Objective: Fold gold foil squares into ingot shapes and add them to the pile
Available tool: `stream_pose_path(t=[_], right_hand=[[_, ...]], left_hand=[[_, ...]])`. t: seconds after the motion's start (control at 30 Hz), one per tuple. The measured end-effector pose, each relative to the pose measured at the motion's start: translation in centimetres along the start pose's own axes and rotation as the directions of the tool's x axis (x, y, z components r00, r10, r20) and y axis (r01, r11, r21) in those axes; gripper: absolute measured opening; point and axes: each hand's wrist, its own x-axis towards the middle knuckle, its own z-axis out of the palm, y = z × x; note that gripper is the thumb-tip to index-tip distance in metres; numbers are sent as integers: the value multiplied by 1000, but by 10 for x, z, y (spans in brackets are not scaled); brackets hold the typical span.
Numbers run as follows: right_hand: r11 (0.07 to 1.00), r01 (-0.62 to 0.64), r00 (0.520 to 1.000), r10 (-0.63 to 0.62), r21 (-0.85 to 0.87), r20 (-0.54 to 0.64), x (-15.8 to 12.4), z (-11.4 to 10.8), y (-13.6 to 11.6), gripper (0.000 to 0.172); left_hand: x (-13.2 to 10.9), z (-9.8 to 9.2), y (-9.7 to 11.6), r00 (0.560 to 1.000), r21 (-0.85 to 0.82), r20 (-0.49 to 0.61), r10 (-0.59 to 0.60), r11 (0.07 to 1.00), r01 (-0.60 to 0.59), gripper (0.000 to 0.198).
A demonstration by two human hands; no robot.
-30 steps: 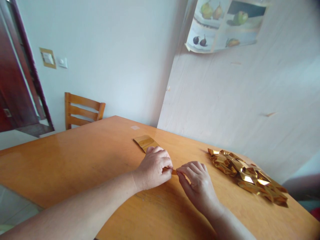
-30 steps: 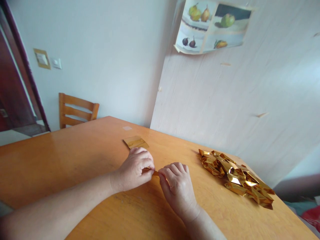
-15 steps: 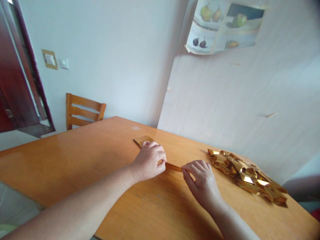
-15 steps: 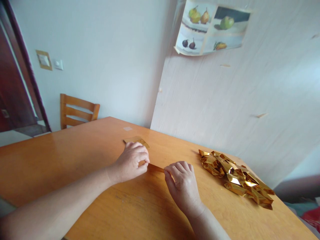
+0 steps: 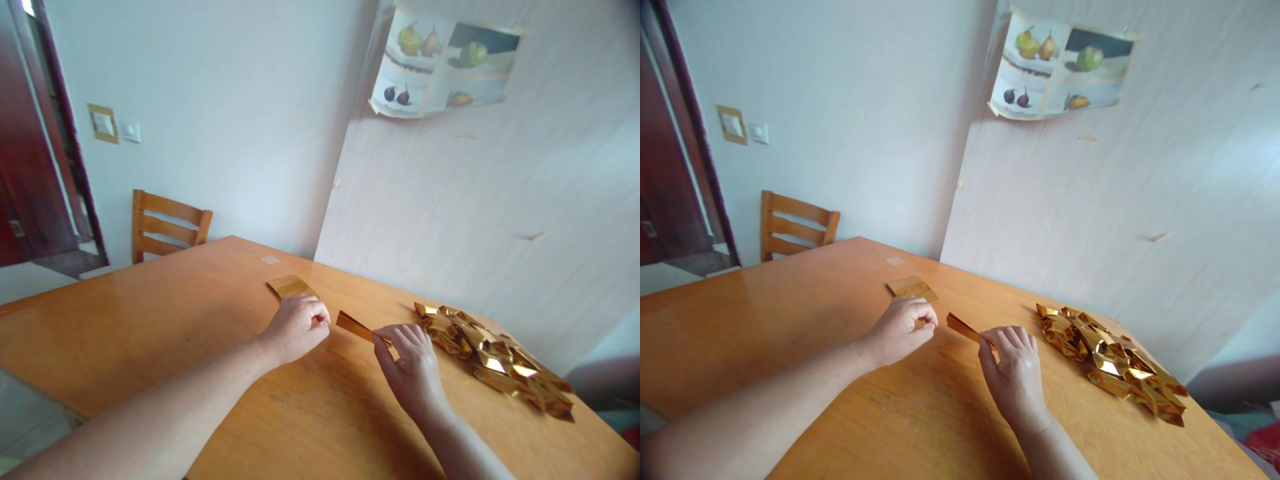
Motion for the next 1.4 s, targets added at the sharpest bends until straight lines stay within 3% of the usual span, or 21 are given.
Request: stream_pose_path(t=[0.13,0.3,0.47,0.73,0.87,1.03,1.23,1.4], right_hand=[[1000,7,1000,-7,-6,-30,-1,1,-8,10],[999,50,999,-50,12,6,0,1,-25,12],[995,95,994,-97,36,58,1,2,-39,16],[985,142,980,-153,93,124,3,1,-47,17],[981,139,975,-159,135,152,1,0,-44,21],[989,79,993,-89,128,78,-1,1,-35,16],[979,-80,997,79,190,13,-6,6,-16,17],[900,-270,960,277,342,31,-7,11,-8,21]], left_hand=[[-8,16,5,972,-211,175,-155,959,190,19],[-12,27,12,902,-446,330,-280,795,410,44],[-11,26,17,889,-692,350,-296,558,458,42],[-6,24,21,874,-758,369,-317,442,480,23],[-6,22,21,848,-725,338,-408,462,511,17],[-5,20,17,860,-728,377,-344,464,505,20],[-6,18,13,823,-674,478,-306,474,567,22],[-6,14,8,805,-598,496,-326,544,588,12]])
